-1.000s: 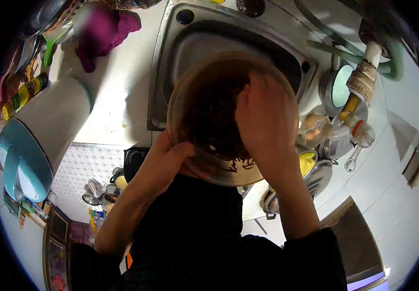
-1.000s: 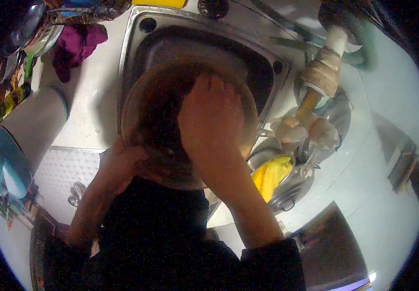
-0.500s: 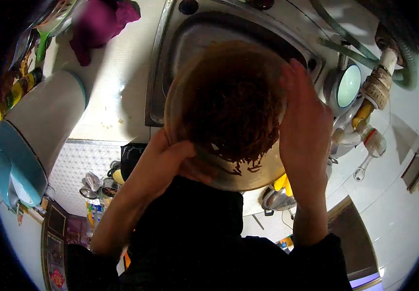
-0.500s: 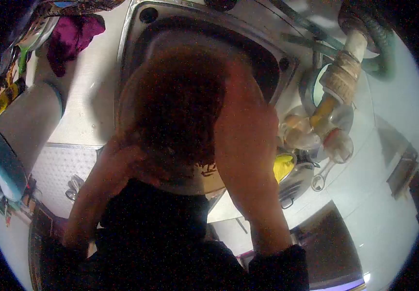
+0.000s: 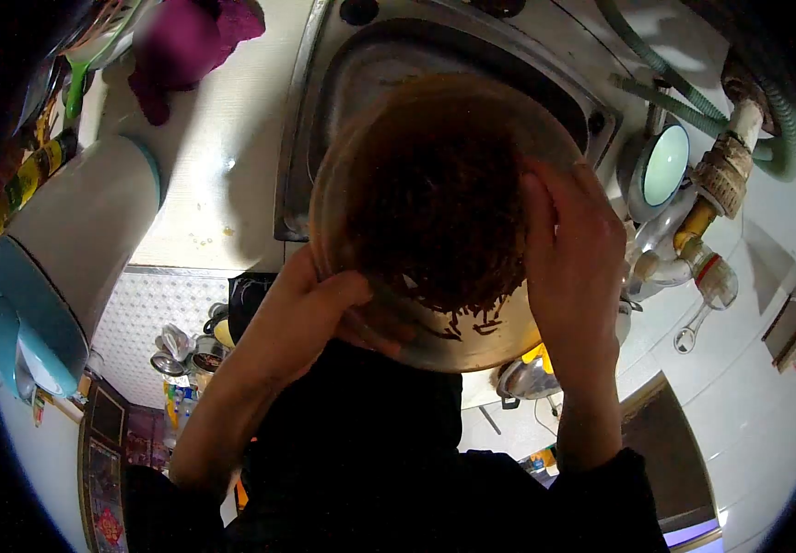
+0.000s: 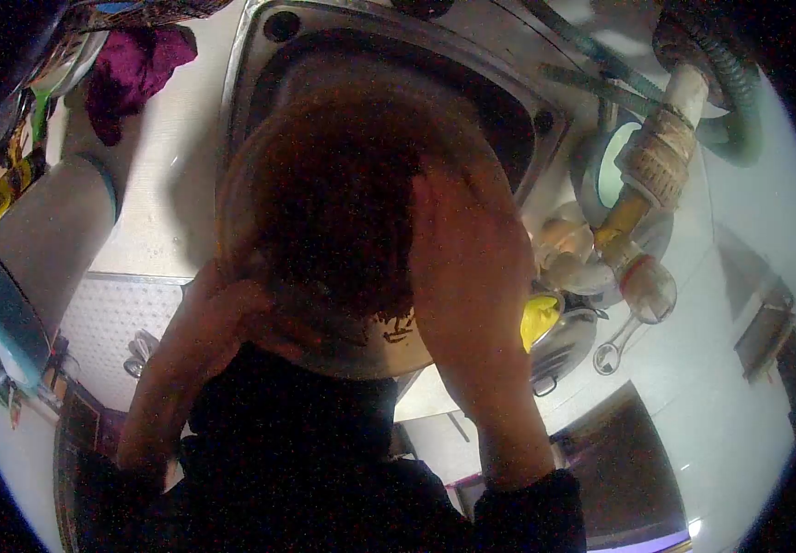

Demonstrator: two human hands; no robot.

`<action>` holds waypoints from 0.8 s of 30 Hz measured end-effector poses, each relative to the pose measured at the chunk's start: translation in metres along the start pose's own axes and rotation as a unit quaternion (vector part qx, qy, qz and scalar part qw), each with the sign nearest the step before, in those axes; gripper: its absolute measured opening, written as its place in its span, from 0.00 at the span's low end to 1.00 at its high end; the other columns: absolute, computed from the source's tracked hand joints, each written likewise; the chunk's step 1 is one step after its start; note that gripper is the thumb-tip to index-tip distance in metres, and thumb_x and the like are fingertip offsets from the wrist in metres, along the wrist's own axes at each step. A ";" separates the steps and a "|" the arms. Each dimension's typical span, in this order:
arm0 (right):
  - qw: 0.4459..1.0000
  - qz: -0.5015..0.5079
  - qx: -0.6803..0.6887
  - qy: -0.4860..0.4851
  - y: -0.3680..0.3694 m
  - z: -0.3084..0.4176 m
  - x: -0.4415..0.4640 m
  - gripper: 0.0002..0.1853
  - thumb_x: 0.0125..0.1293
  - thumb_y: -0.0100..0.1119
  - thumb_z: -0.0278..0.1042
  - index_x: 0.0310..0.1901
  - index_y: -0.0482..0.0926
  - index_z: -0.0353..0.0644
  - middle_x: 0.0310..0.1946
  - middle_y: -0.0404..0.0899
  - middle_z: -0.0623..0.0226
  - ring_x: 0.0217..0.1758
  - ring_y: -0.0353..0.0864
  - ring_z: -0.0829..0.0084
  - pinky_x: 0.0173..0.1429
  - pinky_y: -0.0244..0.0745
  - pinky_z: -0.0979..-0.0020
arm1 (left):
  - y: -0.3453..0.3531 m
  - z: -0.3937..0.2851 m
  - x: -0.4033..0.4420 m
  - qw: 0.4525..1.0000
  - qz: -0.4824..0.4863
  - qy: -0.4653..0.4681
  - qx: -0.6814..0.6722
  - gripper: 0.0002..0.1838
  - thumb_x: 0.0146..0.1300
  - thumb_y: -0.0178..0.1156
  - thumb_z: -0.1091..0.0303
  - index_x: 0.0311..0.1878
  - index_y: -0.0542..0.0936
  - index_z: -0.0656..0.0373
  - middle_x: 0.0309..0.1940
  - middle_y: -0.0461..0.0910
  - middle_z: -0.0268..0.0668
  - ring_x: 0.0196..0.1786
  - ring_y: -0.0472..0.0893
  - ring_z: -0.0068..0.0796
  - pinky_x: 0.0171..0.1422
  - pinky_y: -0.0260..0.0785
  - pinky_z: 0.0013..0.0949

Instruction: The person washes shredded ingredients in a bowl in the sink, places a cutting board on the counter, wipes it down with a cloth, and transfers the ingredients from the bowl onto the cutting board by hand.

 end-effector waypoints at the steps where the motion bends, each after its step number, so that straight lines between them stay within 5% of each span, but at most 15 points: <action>1: 1.000 -0.007 0.000 -0.008 0.000 0.001 -0.001 0.10 0.70 0.55 0.32 0.45 0.82 0.37 0.35 0.82 0.51 0.33 0.82 0.55 0.38 0.74 0.61 | -0.002 0.003 0.001 1.000 0.000 0.002 -0.006 0.21 0.62 0.47 0.78 0.60 0.66 0.71 0.46 0.81 0.52 0.39 0.86 0.46 0.38 0.86 0.42; 6: 0.999 -0.010 0.005 -0.032 0.003 0.001 -0.002 0.10 0.70 0.54 0.30 0.46 0.82 0.37 0.39 0.83 0.50 0.38 0.85 0.54 0.41 0.77 0.61 | -0.002 0.001 0.002 1.000 0.004 -0.011 -0.007 0.21 0.63 0.48 0.77 0.60 0.67 0.71 0.46 0.81 0.51 0.40 0.86 0.46 0.38 0.86 0.42; 8: 1.000 -0.001 0.015 -0.025 0.002 0.002 -0.003 0.10 0.70 0.54 0.30 0.47 0.82 0.38 0.39 0.84 0.51 0.38 0.85 0.53 0.41 0.78 0.61 | -0.005 0.007 0.004 1.000 0.001 -0.020 0.008 0.40 0.53 0.52 0.80 0.73 0.56 0.65 0.60 0.73 0.55 0.46 0.84 0.51 0.42 0.85 0.45; 11: 1.000 0.017 0.006 0.004 0.004 0.003 -0.006 0.10 0.69 0.54 0.30 0.47 0.82 0.39 0.37 0.84 0.51 0.36 0.85 0.52 0.40 0.78 0.60 | -0.007 0.008 0.004 0.999 -0.004 -0.024 -0.038 0.40 0.52 0.54 0.79 0.73 0.57 0.65 0.63 0.71 0.52 0.54 0.81 0.50 0.51 0.83 0.47; 12: 1.000 0.016 0.006 0.004 0.004 0.002 -0.006 0.10 0.69 0.54 0.30 0.47 0.82 0.39 0.37 0.84 0.51 0.36 0.85 0.52 0.40 0.78 0.60 | -0.007 0.008 0.004 0.999 -0.004 -0.024 -0.038 0.40 0.52 0.54 0.79 0.73 0.57 0.65 0.63 0.71 0.52 0.54 0.81 0.50 0.51 0.83 0.47; 14: 1.000 0.022 -0.002 0.004 0.006 0.001 -0.006 0.11 0.70 0.52 0.30 0.49 0.81 0.41 0.34 0.84 0.51 0.35 0.85 0.51 0.40 0.78 0.59 | -0.005 0.007 0.004 1.000 -0.003 0.010 -0.029 0.22 0.63 0.49 0.78 0.61 0.66 0.71 0.47 0.81 0.52 0.40 0.86 0.47 0.38 0.86 0.43; 21: 0.998 0.053 -0.004 0.035 0.008 -0.003 -0.009 0.13 0.72 0.50 0.32 0.54 0.78 0.44 0.33 0.83 0.51 0.35 0.84 0.50 0.41 0.77 0.58 | -0.004 0.008 0.005 1.000 0.007 0.004 -0.011 0.23 0.62 0.48 0.78 0.61 0.65 0.72 0.46 0.81 0.54 0.38 0.86 0.49 0.38 0.86 0.43; 24: 0.999 0.032 -0.003 0.016 0.009 0.002 -0.006 0.13 0.70 0.53 0.33 0.54 0.78 0.43 0.42 0.83 0.50 0.42 0.83 0.51 0.47 0.76 0.57 | -0.004 0.009 0.005 1.000 -0.008 0.002 -0.028 0.23 0.61 0.49 0.77 0.60 0.65 0.73 0.46 0.81 0.54 0.38 0.86 0.49 0.38 0.86 0.43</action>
Point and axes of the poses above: each hand's wrist, its own x-axis towards the middle knuckle, its own y-axis out of the palm, z = x × y, the point moved 3 cm from there along x, towards the middle knuckle
